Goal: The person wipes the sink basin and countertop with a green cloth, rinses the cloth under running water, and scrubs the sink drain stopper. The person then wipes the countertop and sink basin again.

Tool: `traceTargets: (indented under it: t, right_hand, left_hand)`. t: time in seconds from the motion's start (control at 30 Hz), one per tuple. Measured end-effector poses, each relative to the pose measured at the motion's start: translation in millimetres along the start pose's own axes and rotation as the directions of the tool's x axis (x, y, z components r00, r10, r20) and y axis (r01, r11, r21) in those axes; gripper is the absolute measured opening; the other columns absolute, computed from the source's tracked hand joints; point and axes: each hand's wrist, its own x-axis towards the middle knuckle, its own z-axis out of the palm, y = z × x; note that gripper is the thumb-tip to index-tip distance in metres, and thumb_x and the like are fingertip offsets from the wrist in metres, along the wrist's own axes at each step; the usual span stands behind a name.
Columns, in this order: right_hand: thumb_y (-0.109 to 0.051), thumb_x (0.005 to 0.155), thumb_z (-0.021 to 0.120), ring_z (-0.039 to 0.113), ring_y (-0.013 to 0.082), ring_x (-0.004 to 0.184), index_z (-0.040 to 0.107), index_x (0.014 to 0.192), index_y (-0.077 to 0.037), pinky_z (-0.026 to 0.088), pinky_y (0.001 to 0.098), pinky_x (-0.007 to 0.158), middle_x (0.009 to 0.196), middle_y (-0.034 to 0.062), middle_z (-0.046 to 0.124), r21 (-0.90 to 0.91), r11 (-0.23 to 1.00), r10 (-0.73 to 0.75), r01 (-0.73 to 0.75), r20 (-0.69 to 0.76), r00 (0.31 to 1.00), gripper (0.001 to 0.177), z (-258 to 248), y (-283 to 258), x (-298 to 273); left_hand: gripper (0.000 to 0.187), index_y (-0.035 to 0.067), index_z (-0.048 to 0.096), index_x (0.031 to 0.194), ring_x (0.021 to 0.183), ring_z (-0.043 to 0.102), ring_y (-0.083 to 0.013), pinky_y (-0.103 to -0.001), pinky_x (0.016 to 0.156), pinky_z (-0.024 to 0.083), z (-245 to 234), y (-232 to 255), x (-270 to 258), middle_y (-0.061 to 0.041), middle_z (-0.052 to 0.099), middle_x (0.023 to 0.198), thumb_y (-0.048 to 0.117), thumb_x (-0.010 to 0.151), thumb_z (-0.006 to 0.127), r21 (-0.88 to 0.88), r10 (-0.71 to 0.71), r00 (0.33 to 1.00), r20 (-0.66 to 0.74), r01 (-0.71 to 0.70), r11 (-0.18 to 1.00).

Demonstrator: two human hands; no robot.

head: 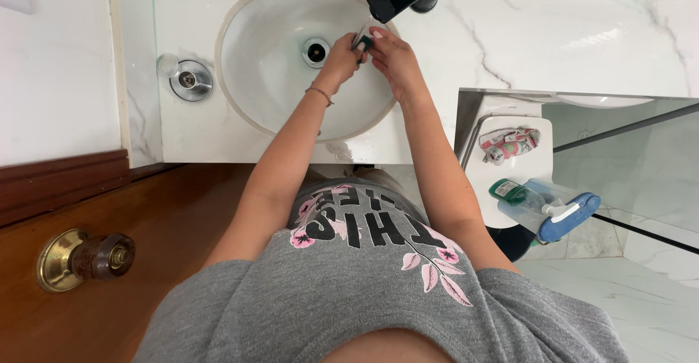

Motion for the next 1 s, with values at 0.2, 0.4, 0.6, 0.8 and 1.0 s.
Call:
traceTargets:
  t: [0.2, 0.4, 0.6, 0.8, 1.0]
  right_hand:
    - [-0.030, 0.097, 0.059, 0.065, 0.0168, 0.116, 0.070, 0.130, -0.007, 0.050, 0.0299, 0.104, 0.126, 0.0068, 0.071, -0.031, 0.999, -0.019, 0.019, -0.015, 1.000, 0.042, -7.2, -2.5, -3.0]
    - [-0.024, 0.099, 0.059, 0.069, 0.0135, 0.094, 0.073, 0.119, 0.001, 0.059, 0.0250, 0.093, 0.109, 0.0093, 0.074, -0.028, 0.995, -0.092, 0.092, -0.003, 0.996, 0.035, 1.2, 0.7, -1.1]
    - [-0.014, 0.102, 0.045, 0.066, 0.0375, 0.114, 0.056, 0.127, 0.021, 0.055, 0.0427, 0.106, 0.121, 0.0324, 0.065, 0.497, 0.856, 0.097, -0.142, 0.115, 0.989, 0.044, 38.2, -8.0, 29.0]
    - [-0.021, 0.103, 0.046, 0.055, 0.0486, 0.129, 0.049, 0.131, 0.021, 0.047, 0.0538, 0.116, 0.136, 0.0365, 0.054, 0.781, 0.519, 0.064, -0.347, 0.369, 0.927, 0.050, 42.7, 20.0, 112.9]
    - [-0.025, 0.106, 0.038, 0.054, 0.0458, 0.135, 0.051, 0.131, 0.023, 0.044, 0.0487, 0.122, 0.137, 0.0380, 0.056, 0.668, 0.640, 0.009, -0.380, 0.488, 0.873, 0.055, 59.2, -3.1, 88.4]
  left_hand:
    - [0.016, 0.013, 0.057, 0.104, 0.054, 0.035, -0.0047, -0.022, 0.047, 0.026, -5.9, 32.2, -15.9, 0.004, 0.054, 0.073, 0.021, 0.106, 0.044, 0.036, -0.143, 0.986, 0.080, 0.141, 0.989]
    - [0.045, 0.002, 0.074, 0.104, 0.065, 0.058, -0.0125, -0.025, 0.065, 0.049, 8.8, 4.1, -2.4, -0.004, 0.067, 0.079, 0.034, 0.098, 0.043, 0.056, 0.073, 0.971, -0.228, -0.062, 0.996]
    - [0.045, 0.005, 0.068, 0.089, 0.066, 0.060, -0.0162, -0.027, 0.064, 0.048, -27.9, 11.7, -45.6, -0.005, 0.065, 0.072, 0.041, 0.099, 0.042, 0.142, -0.168, 0.962, -0.216, 0.201, 0.969]
    - [0.039, 0.012, 0.061, 0.098, 0.051, 0.049, -0.0107, -0.025, 0.048, 0.037, -68.2, 19.2, -86.7, 0.000, 0.064, 0.068, 0.046, 0.103, 0.042, 0.272, -0.344, 0.929, -0.135, 0.369, 0.889]
    - [0.037, 0.011, 0.058, 0.097, 0.051, 0.051, -0.0120, -0.026, 0.052, 0.041, -92.5, 14.0, -105.3, -0.001, 0.065, 0.070, 0.041, 0.103, 0.040, 0.244, -0.338, 0.927, -0.162, 0.369, 0.897]
